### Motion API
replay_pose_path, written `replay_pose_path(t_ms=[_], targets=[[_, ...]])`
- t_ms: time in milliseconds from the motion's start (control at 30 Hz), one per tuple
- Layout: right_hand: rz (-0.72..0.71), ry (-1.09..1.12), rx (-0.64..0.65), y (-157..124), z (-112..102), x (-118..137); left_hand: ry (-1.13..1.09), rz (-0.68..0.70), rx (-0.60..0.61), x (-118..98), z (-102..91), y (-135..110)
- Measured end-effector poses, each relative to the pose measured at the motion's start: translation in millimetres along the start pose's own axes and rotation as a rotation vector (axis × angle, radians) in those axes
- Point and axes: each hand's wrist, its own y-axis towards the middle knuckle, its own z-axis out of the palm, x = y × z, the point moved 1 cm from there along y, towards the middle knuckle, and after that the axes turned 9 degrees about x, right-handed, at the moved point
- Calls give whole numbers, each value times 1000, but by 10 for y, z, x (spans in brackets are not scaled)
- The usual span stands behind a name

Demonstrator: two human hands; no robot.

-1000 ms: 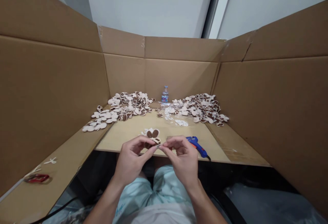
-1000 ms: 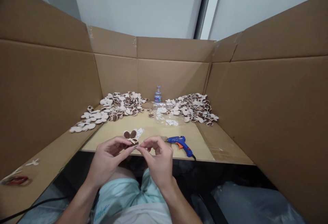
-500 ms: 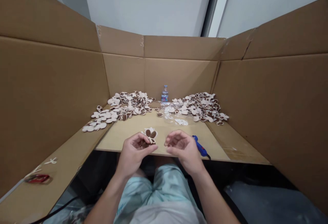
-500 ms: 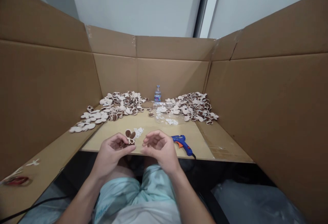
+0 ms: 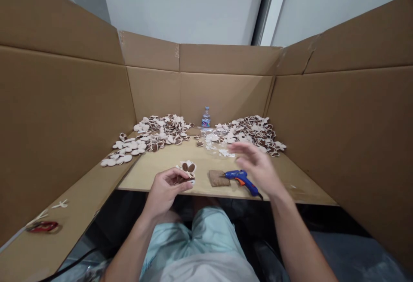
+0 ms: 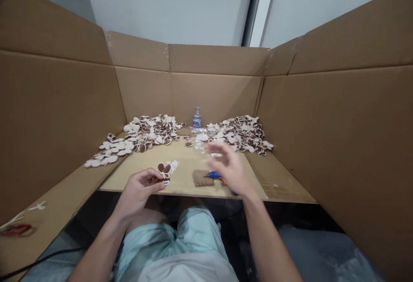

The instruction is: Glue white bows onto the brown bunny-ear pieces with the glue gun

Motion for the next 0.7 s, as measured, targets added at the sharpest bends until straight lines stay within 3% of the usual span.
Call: replay_pose_path(t_ms=[67,167,233,333,400,500,600,700], targets=[[119,-45,235,-83,341,-111,4,-5,30,-27,22,-22],[224,62,518,-144,737,-227,17,-12,63,-58,33,-34],[250,138,644,-151,841,-257,34,-1,50,-56,13,-15],[214,249,707,-161,757,-213,51,-2,27,-8,-45,40],[139,345,646,-169,587,-115,49,-26,28,38,-83,75],[-52,494,413,-144,246,120,36,-47,38,79,-112,95],[-331,738,27,-60,-123,343,15,-56,48,68,-106,83],[-530,822,-286,35,-451,375,-39,-69,64,40,-89,57]])
